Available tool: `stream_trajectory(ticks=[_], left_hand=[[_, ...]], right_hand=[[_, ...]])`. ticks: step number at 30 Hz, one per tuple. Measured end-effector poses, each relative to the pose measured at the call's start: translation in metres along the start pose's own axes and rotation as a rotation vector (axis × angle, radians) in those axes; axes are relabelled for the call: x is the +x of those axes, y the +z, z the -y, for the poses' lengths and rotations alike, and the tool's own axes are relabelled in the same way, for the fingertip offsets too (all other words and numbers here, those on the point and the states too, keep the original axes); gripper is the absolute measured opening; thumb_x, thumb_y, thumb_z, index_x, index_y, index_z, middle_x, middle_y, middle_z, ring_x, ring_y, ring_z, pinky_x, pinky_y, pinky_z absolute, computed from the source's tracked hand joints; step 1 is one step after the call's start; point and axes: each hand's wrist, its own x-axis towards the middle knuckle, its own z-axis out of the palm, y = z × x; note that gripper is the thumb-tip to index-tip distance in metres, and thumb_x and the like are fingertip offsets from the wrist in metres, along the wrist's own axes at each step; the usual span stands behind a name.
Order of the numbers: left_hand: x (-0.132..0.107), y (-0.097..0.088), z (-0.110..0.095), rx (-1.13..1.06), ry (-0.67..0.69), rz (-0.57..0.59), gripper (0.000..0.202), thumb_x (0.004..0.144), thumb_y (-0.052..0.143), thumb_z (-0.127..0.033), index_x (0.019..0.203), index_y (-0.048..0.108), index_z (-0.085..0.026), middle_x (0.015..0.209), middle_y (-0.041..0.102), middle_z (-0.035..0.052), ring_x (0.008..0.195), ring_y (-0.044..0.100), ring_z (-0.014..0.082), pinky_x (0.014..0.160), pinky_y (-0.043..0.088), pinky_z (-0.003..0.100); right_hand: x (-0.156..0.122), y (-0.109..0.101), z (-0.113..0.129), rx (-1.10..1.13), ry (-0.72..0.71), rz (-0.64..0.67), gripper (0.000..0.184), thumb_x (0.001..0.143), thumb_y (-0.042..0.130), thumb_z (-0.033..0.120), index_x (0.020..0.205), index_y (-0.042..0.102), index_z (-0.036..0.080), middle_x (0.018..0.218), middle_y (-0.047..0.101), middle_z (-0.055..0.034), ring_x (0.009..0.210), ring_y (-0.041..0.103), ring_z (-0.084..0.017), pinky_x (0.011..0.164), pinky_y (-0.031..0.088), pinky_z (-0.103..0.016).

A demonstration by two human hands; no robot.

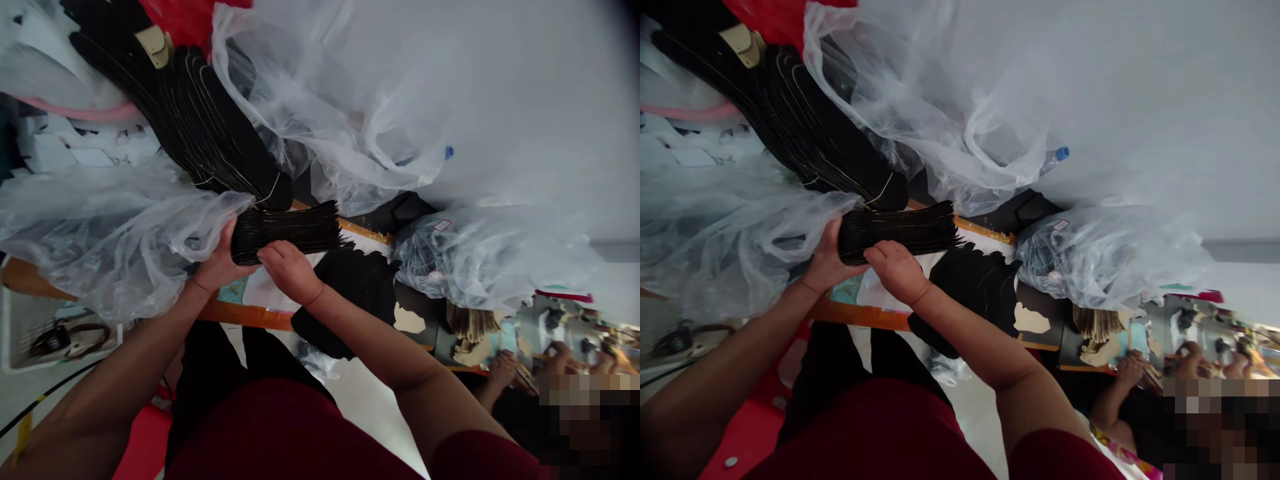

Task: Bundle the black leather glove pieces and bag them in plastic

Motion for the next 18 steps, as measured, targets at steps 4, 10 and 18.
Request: stream_trajectory(ticks=[4,10,18], left_hand=[[0.002,0.0,-0.001,0.012,-0.003,0.012,0.111,0.066,0.095,-0.05,0.157,0.039,-0.019,0.15,0.061,0.0187,0.139,0.063,0.041,0.119,0.054,0.059],[0.001,0.004,0.001,0.052,0.043,-0.019,0.112,0.066,0.095,-0.054,0.157,0.039,-0.019,0.149,0.061,0.0195,0.138,0.064,0.0406,0.119,0.054,0.059],[-0.001,0.003,0.002,0.031,0.037,0.022,0.113,0.072,0.095,-0.052,0.161,0.035,-0.019,0.154,0.059,0.0193,0.143,0.06,0.04,0.123,0.051,0.058]], right_hand=[[-0.011,-0.006,-0.015,0.003,0.067,-0.075,0.022,0.113,0.058,0.024,0.119,0.078,0.018,0.112,0.074,-0.0111,0.105,0.066,-0.022,0.102,0.055,-0.036],[-0.01,0.002,-0.014,-0.056,-0.005,-0.055,0.024,0.111,0.055,0.014,0.113,0.079,0.017,0.106,0.072,-0.0107,0.098,0.063,-0.024,0.094,0.055,-0.038],[-0.017,0.01,-0.007,-0.052,0.112,-0.09,0.032,0.113,0.054,0.022,0.138,0.075,0.018,0.121,0.071,-0.0131,0.108,0.063,-0.024,0.098,0.052,-0.038]])
